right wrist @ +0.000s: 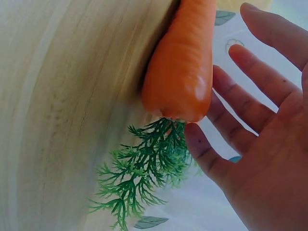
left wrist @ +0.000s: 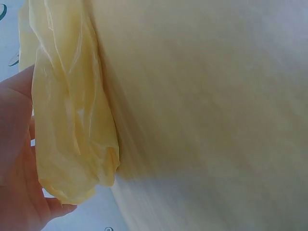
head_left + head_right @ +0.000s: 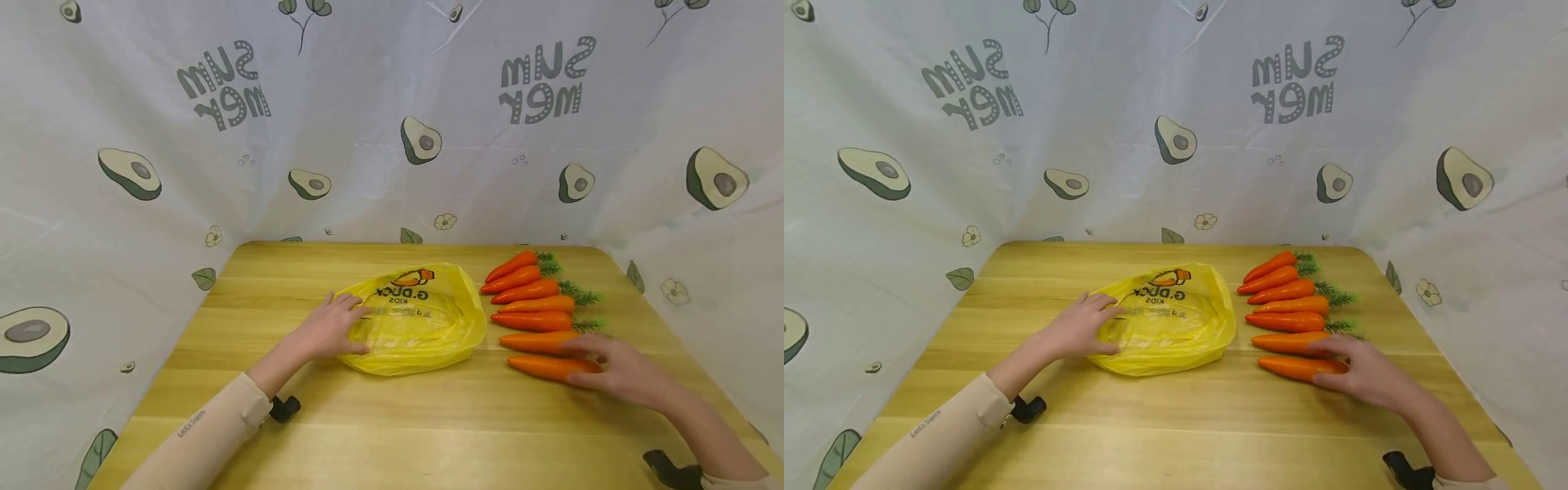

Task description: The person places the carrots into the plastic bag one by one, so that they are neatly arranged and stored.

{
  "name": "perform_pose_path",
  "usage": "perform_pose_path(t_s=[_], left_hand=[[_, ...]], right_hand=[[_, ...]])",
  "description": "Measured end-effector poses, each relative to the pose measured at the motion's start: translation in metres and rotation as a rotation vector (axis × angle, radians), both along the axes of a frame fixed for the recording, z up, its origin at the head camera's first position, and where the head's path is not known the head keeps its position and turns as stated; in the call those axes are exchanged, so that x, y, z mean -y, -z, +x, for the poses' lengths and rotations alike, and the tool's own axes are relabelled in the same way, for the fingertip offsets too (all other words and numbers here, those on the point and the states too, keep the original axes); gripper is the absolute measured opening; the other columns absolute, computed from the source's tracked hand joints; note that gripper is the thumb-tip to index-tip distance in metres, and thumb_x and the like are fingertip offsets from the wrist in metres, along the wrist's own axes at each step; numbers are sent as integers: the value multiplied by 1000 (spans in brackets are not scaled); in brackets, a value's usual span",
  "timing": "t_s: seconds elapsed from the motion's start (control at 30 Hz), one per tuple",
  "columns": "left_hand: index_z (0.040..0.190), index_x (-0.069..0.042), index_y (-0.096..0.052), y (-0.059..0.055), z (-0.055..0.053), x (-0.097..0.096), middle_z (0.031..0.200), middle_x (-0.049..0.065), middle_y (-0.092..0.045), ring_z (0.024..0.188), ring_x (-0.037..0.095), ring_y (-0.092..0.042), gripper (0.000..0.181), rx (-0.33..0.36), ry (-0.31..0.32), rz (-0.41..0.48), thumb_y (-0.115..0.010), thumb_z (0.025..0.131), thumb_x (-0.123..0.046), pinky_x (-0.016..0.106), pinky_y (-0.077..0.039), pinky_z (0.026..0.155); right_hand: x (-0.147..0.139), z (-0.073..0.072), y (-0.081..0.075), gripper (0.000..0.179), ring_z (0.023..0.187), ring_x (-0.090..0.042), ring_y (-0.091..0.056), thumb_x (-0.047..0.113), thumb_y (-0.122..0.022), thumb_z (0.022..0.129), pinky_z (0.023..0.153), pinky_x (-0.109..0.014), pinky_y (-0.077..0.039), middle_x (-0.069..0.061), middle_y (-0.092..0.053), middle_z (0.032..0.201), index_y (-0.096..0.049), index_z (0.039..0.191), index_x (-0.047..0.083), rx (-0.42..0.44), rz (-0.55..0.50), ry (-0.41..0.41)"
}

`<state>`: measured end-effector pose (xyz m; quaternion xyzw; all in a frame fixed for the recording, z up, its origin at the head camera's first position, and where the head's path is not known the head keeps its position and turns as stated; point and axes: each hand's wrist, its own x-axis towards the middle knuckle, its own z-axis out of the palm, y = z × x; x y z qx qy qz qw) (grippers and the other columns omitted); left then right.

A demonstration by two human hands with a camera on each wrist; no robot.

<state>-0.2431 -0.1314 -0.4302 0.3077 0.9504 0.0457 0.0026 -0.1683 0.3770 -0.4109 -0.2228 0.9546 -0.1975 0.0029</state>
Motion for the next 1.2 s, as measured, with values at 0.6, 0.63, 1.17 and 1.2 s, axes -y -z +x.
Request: perform_pose_path(t_s=[0.6,0.63,1.17,1.2], left_hand=[[152,-19,-46,8,0,2,155,10,-42,146,31,-36,79,118,-2,-69,-74,87,-54,56,-31,119],[152,-18,-46,8,-1,2,156,10,-41,146,31,-36,79,123,-3,-64,-74,87,-54,56,-31,120],[153,-20,-44,11,-5,-1,156,10,-41,146,31,-36,78,156,3,-62,-73,88,-54,58,-31,119],[152,-20,-45,11,-5,-1,156,10,-41,146,31,-36,78,155,3,-61,-73,88,-54,58,-31,119]], right_hand=[[-3,-3,9,50,115,-46,-60,33,-84,81,93,-63,-49,-15,-69,124,-70,124,11,15,18,-15],[-4,-3,10,50,116,-49,-58,32,-84,81,92,-67,-47,-17,-68,124,-70,123,10,19,7,-21],[-7,-2,18,48,78,3,-43,28,-86,78,61,-21,-39,1,-60,105,-72,119,8,-45,7,-36],[-8,-2,19,48,77,4,-42,27,-87,78,60,-21,-38,1,-60,105,-72,119,7,-58,0,-41]])
